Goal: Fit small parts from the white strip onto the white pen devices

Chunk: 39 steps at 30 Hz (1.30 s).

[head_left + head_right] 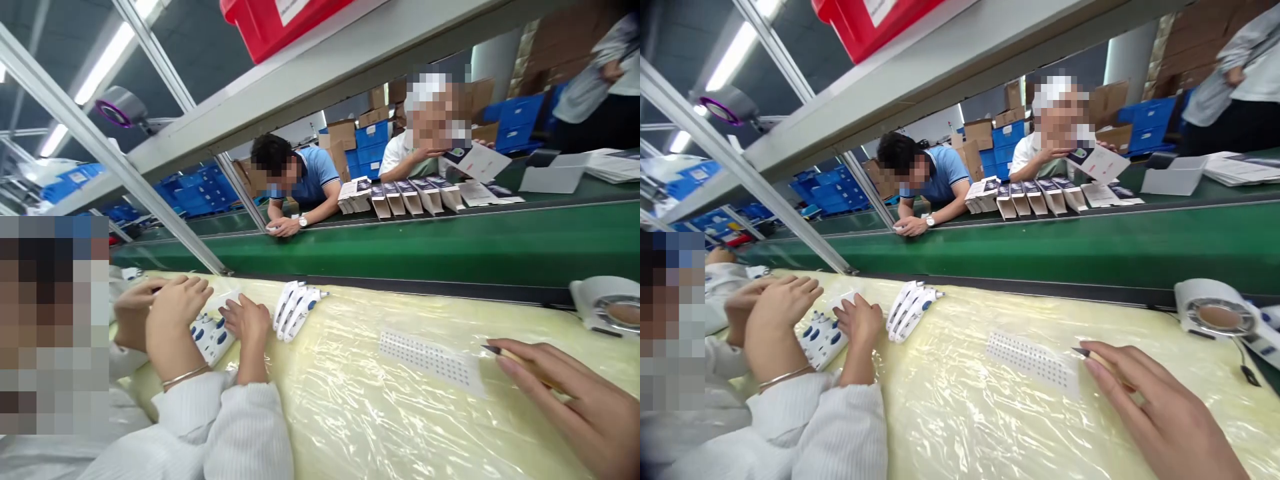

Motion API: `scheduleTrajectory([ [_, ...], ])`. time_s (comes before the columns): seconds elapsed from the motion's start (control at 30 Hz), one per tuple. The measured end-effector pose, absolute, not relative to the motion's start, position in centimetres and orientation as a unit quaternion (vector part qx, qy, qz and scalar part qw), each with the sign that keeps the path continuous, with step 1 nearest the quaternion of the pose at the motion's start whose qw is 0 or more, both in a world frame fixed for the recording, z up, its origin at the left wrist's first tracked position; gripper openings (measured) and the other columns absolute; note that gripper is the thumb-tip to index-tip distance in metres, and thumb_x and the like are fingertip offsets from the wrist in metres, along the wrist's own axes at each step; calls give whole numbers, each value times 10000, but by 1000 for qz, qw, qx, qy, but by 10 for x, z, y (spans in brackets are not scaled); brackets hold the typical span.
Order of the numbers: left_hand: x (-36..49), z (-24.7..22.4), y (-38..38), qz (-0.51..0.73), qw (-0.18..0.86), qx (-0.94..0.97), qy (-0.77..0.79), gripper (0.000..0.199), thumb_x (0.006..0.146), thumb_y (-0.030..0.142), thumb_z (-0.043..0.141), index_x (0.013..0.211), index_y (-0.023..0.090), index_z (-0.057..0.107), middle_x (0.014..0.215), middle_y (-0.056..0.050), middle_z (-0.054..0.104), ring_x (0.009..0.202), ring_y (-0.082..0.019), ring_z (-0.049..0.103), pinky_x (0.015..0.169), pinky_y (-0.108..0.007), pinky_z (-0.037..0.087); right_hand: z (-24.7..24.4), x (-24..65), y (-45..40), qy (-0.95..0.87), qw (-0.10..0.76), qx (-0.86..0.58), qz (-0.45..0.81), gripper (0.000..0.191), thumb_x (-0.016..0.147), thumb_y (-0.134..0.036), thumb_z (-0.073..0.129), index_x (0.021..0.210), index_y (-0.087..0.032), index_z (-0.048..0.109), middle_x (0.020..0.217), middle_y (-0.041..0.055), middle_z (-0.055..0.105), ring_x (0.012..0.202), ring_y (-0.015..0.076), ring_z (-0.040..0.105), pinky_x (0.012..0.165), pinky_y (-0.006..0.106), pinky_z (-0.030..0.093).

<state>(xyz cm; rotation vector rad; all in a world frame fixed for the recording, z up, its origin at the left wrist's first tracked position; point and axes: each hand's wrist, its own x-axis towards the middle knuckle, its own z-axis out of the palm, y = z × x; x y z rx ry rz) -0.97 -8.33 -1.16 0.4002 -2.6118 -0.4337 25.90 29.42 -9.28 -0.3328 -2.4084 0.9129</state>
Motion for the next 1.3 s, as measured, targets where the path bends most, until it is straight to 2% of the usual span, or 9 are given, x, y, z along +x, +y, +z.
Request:
scheduleTrajectory([
  [0.13,-3,-30,-104,-148,242,223,-933,552,961,359,549,1452,175,378,1557,-148,306,1425,-392,297,1146,-650,283,-95,262,289,-889,252,-135,357,413,946,-652,467,1155,-348,653,1228,19,646,1067,281,651,770,368,606],
  [0.4,24,-32,-115,-106,166,257,-946,428,955,360,560,1334,170,500,1371,-135,525,1298,-334,472,1052,-588,416,-86,265,288,-896,270,-95,340,402,947,-623,499,1138,-328,694,1164,49,676,956,254,687,617,287,613],
  [0.57,31,-9,-122,-107,96,241,-960,443,858,280,576,1245,65,566,1337,-317,485,1276,-562,427,911,-690,422,-61,262,274,-890,271,-89,356,392,991,-581,454,1083,-296,708,1066,69,689,936,251,678,730,334,601],
  [0.7,43,10,-95,-158,173,152,-960,586,865,502,493,1393,260,415,1365,-177,492,1272,-439,496,923,-555,501,-49,251,268,-887,251,-94,375,343,1033,-487,423,1095,-280,689,1025,61,664,928,233,652,770,350,570],
  [0.77,56,18,-60,-274,192,78,-939,637,774,574,571,1340,313,443,1210,-97,595,1098,-390,620,831,-519,550,-47,245,269,-895,231,-93,369,302,1041,-411,435,1087,-266,696,1014,67,650,934,235,638,783,362,550],
  [0.83,75,20,-11,-484,59,-37,-872,775,688,592,656,1371,343,389,962,-37,642,741,-303,692,569,-407,565,-46,241,272,-910,205,-99,347,266,1038,-332,459,1054,-249,711,985,70,641,932,241,620,795,381,527],
  [0.9,94,15,41,-584,-100,-145,-793,821,686,580,690,1400,342,361,856,0,608,549,-220,651,451,-325,527,-46,239,275,-925,182,-106,316,232,1027,-259,486,1023,-233,716,949,65,635,926,245,603,809,396,500],
  [1.07,121,-25,126,-644,-256,-216,-688,828,772,403,717,1480,336,293,897,23,551,616,-117,621,571,-240,532,-47,245,275,-953,142,-130,235,208,1019,-178,494,979,-207,697,965,61,636,915,251,583,813,421,432],
  [1.3,118,-46,129,-706,-328,-111,-617,811,728,318,742,1442,364,360,977,5,568,759,-189,689,684,-328,580,-43,241,263,-957,126,-155,210,183,953,-92,557,927,-216,689,872,22,654,856,213,585,819,384,380],
])
